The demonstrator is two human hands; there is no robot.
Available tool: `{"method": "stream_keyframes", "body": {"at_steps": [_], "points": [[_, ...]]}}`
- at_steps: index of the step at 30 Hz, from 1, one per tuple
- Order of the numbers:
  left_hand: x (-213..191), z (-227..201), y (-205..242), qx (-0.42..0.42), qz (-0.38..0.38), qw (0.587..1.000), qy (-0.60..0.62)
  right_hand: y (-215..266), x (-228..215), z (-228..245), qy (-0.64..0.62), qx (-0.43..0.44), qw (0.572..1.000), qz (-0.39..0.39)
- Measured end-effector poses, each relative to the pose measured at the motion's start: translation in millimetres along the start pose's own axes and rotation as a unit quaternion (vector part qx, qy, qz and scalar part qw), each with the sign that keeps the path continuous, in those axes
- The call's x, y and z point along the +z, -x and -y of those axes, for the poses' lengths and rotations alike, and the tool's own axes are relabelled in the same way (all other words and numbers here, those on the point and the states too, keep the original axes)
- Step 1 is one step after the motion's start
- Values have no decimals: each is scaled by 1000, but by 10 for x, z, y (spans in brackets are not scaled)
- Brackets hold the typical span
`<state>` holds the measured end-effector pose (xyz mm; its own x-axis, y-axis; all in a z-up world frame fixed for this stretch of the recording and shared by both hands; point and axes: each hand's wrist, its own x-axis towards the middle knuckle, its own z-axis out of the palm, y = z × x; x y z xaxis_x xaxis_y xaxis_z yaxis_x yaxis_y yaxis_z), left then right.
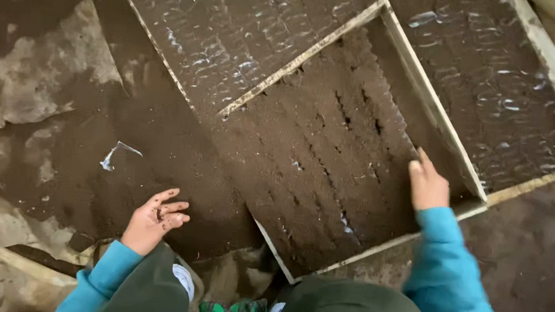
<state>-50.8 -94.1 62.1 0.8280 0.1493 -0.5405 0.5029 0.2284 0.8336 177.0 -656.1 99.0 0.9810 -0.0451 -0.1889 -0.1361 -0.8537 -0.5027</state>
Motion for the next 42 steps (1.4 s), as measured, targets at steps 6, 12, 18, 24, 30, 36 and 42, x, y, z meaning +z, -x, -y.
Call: {"method": "stream_keyframes", "body": {"at_steps": [6,12,18,24,30,36,42], "points": [[223,-456,49,-147,4,989,9,-170,-239,666,-14,58,996,71],[237,-305,-87,-153,-21,988,8,-702,-112,530,-133,-103,981,92],[102,184,-308,-93,18,995,-23,-1075,-283,1330,-54,-136,983,112],[241,102,-386,-8,49,998,-43,-1791,67,1442,-62,-198,971,117],[388,-80,-379,-35,66,985,-154,-2110,184,1811,37,-205,978,25],[599,-468,-451,84,115,959,-245,-2560,479,1839,105,-212,971,-44],[916,-928,-582,238,131,908,-319,-2125,341,2168,214,-345,890,-207]]}}
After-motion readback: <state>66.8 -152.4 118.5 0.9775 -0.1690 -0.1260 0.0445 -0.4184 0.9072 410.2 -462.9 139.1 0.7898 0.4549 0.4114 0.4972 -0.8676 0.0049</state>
